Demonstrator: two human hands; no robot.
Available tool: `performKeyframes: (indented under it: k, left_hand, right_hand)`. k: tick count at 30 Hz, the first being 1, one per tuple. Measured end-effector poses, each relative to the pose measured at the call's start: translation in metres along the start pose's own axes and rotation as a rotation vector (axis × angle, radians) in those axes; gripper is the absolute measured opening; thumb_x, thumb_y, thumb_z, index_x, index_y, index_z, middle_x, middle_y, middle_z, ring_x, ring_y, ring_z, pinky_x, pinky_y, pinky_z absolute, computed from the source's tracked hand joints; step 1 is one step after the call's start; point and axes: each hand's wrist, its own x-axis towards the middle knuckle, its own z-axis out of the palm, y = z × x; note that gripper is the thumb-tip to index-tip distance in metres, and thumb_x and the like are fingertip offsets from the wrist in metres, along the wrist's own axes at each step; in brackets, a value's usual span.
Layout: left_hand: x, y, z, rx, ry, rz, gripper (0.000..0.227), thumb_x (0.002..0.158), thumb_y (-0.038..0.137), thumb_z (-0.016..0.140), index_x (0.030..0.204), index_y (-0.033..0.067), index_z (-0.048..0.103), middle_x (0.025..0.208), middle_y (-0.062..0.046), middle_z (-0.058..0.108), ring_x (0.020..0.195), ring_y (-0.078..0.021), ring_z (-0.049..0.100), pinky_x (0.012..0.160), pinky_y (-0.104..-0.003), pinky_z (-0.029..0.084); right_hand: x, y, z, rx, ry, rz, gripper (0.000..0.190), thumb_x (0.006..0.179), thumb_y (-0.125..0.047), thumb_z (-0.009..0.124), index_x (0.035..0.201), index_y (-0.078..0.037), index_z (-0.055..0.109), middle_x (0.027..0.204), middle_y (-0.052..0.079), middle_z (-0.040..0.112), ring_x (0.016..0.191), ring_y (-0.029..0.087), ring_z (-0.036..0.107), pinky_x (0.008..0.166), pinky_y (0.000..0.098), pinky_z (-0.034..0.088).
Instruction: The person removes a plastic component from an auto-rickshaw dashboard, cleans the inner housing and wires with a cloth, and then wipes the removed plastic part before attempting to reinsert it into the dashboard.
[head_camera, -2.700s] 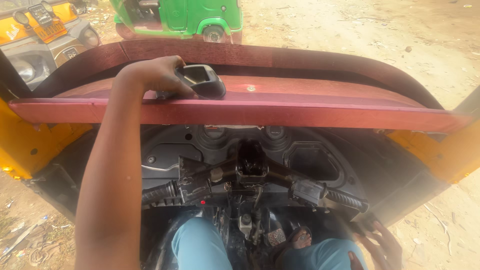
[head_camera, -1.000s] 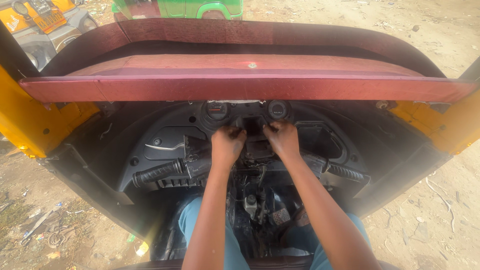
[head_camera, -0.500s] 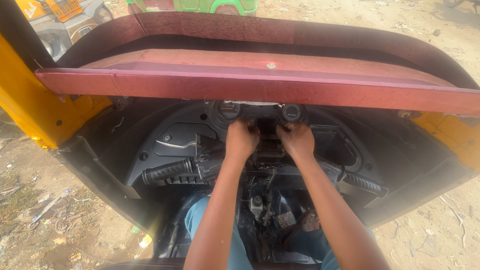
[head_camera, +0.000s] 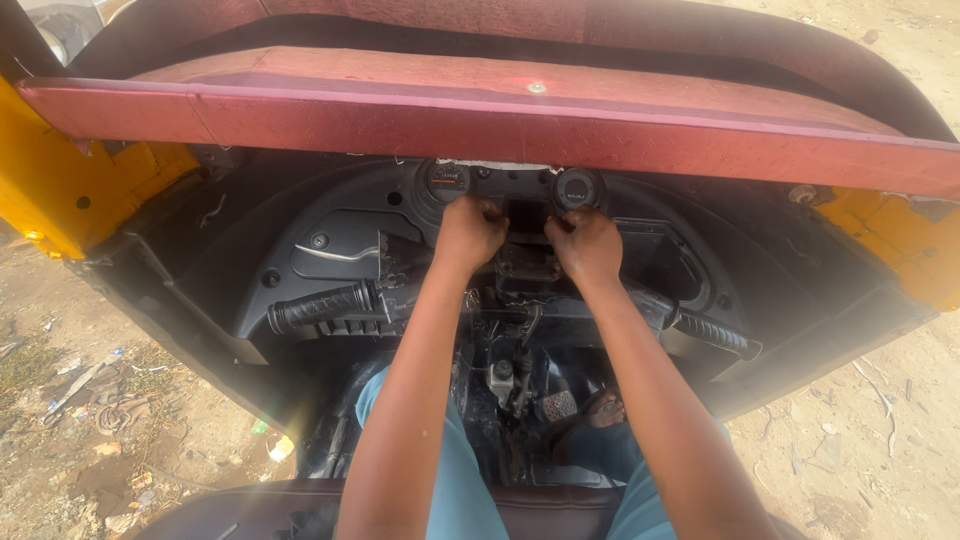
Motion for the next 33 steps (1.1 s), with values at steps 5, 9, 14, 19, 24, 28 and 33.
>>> performKeyframes:
  k: [5, 9, 14, 19, 24, 28, 33]
  left_hand:
    - [-0.007, 0.016, -0.003, 0.125, -0.017, -0.019, 0.014, 0.080, 0.014, 0.075, 0.087, 0.0028, 0.078, 0.093, -0.019, 0.074, 0.089, -0.0365, 0.072, 0.080, -0.045, 0.057]
    - [-0.022, 0.036, -0.003, 0.358, -0.014, -0.042, 0.016, 0.087, 0.018, 0.070, 0.095, 0.0050, 0.076, 0.111, -0.015, 0.070, 0.102, -0.0347, 0.068, 0.086, -0.046, 0.055]
    - [-0.019, 0.055, -0.019, 0.545, -0.113, 0.021, 0.030, 0.083, 0.023, 0.073, 0.108, 0.0075, 0.073, 0.128, -0.014, 0.061, 0.126, -0.0339, 0.054, 0.102, -0.053, 0.043]
    - [-0.011, 0.047, -0.004, 0.250, 0.047, 0.187, 0.050, 0.080, 0.031, 0.074, 0.122, 0.0050, 0.068, 0.130, -0.018, 0.062, 0.129, -0.0401, 0.051, 0.110, -0.059, 0.031]
    - [0.010, 0.036, 0.043, 0.397, -0.002, 0.159, 0.046, 0.091, 0.042, 0.063, 0.122, 0.0078, 0.070, 0.131, -0.019, 0.062, 0.126, -0.0440, 0.052, 0.111, -0.058, 0.032]
    - [0.001, 0.033, 0.045, 0.415, -0.037, 0.079, 0.039, 0.095, 0.042, 0.058, 0.110, 0.0088, 0.072, 0.119, -0.016, 0.069, 0.116, -0.0386, 0.061, 0.107, -0.054, 0.043]
    - [0.005, 0.036, 0.047, 0.416, 0.027, 0.150, 0.036, 0.090, 0.036, 0.061, 0.107, 0.0067, 0.071, 0.114, -0.016, 0.069, 0.107, -0.0414, 0.062, 0.095, -0.056, 0.046]
  right_hand:
    - [0.003, 0.005, 0.000, 0.049, -0.051, 0.076, 0.032, 0.086, -0.034, 0.074, 0.086, -0.003, 0.076, 0.097, 0.018, 0.071, 0.092, 0.038, 0.069, 0.080, 0.0479, 0.053]
    - [-0.001, 0.004, 0.005, 0.101, -0.059, 0.105, 0.030, 0.089, -0.033, 0.073, 0.085, -0.004, 0.078, 0.108, 0.013, 0.070, 0.100, 0.034, 0.068, 0.087, 0.0450, 0.052]
    - [-0.002, 0.003, 0.007, 0.075, -0.012, 0.191, 0.029, 0.084, -0.034, 0.075, 0.088, -0.005, 0.077, 0.119, 0.007, 0.065, 0.117, 0.033, 0.059, 0.095, 0.0595, 0.041]
    - [-0.002, 0.006, 0.010, 0.012, -0.022, 0.146, 0.028, 0.086, -0.035, 0.074, 0.086, -0.008, 0.080, 0.121, 0.007, 0.064, 0.123, 0.040, 0.051, 0.095, 0.0692, 0.034]
    - [-0.002, 0.015, 0.005, -0.024, -0.115, 0.128, 0.029, 0.091, -0.035, 0.068, 0.092, -0.008, 0.078, 0.115, 0.007, 0.068, 0.124, 0.039, 0.054, 0.097, 0.0700, 0.035]
    - [-0.016, 0.008, -0.053, 0.136, -0.276, -0.184, 0.038, 0.090, -0.037, 0.070, 0.117, -0.010, 0.075, 0.119, 0.016, 0.069, 0.112, 0.038, 0.064, 0.096, 0.0506, 0.052]
    - [-0.013, -0.026, -0.196, 0.287, -0.634, 0.023, 0.036, 0.085, -0.029, 0.072, 0.119, -0.020, 0.079, 0.092, 0.003, 0.084, 0.083, 0.016, 0.079, 0.082, 0.0316, 0.063]
